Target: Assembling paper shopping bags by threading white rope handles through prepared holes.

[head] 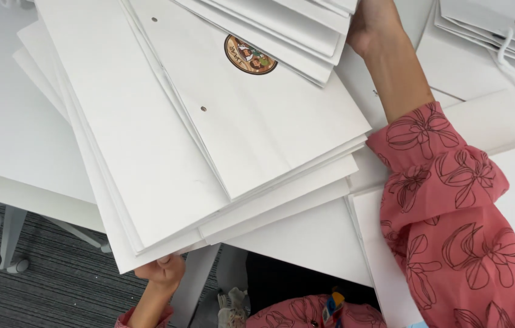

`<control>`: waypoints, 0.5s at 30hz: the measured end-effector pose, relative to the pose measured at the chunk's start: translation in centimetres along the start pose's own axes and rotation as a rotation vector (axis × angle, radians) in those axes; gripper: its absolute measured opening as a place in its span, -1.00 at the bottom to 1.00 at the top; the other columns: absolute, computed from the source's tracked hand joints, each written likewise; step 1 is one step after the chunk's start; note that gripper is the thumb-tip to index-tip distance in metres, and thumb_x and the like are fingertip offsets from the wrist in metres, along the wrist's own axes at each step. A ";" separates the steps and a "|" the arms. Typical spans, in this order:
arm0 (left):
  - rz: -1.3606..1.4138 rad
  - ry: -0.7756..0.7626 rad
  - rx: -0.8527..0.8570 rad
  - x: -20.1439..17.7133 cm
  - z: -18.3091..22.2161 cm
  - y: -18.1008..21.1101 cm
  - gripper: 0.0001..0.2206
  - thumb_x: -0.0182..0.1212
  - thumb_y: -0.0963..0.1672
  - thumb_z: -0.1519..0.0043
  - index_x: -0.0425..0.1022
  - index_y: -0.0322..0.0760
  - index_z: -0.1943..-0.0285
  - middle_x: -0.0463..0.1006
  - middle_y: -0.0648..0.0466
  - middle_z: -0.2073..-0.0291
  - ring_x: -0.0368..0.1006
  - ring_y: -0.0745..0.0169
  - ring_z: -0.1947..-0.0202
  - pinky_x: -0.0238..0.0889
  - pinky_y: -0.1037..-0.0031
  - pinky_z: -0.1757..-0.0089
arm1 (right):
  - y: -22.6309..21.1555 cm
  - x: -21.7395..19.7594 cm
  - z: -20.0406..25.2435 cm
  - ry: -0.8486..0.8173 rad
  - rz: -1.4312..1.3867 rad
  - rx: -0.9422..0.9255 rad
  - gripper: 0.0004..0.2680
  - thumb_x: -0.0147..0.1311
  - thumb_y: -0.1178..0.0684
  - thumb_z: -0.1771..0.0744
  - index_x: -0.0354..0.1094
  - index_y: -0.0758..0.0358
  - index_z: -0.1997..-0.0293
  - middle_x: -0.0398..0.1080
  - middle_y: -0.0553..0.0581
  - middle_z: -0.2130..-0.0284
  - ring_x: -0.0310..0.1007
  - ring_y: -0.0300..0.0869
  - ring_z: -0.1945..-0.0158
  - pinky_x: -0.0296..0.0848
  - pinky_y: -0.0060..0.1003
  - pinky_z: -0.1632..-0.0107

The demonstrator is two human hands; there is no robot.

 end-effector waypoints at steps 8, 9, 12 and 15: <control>-0.179 -0.184 0.162 1.5 -5.7 -2.8 -0.42 -0.16 0.14 -0.55 0.24 -0.48 -0.35 0.56 -0.12 -0.07 0.56 0.01 -0.04 0.47 0.29 -0.09 | -3.2 11.8 15.7 0.017 0.021 0.050 -0.52 0.03 -0.21 -0.39 0.13 0.45 -0.30 0.39 0.17 -0.20 0.39 -0.14 -0.33 0.35 -0.22 -0.33; -0.193 -0.173 0.145 1.5 -6.5 -4.0 -0.43 -0.16 0.15 -0.53 0.24 -0.46 -0.34 0.55 -0.11 -0.07 0.55 0.03 -0.04 0.46 0.29 -0.09 | -2.8 12.8 17.3 0.018 0.018 0.052 -0.52 0.03 -0.21 -0.39 0.13 0.45 -0.30 0.39 0.17 -0.20 0.39 -0.14 -0.33 0.35 -0.22 -0.33; -0.228 -0.142 0.109 0.9 -8.5 -7.5 -0.45 -0.17 0.16 -0.49 0.22 -0.39 -0.29 0.53 -0.08 -0.06 0.52 0.09 -0.04 0.43 0.29 -0.09 | -1.1 15.2 22.3 0.101 0.005 0.113 -0.51 0.09 -0.18 -0.36 0.08 0.52 -0.22 0.38 0.28 -0.12 0.44 -0.08 -0.26 0.36 -0.20 -0.32; -0.266 -0.098 0.081 -1.8 -9.1 -11.8 -0.46 -0.19 0.17 -0.44 0.20 -0.32 -0.25 0.51 -0.05 -0.05 0.50 0.14 -0.04 0.41 0.29 -0.08 | 0.9 18.1 26.2 0.097 -0.062 0.146 -0.50 0.14 -0.15 -0.32 0.06 0.48 -0.22 0.34 0.31 -0.12 0.45 -0.05 -0.21 0.43 -0.17 -0.29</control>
Point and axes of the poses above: each hand's wrist, its own z-axis away from the middle knuckle, its own x-axis out of the palm, y = z × x, the point moved 6 cm from there along -z, towards the middle knuckle
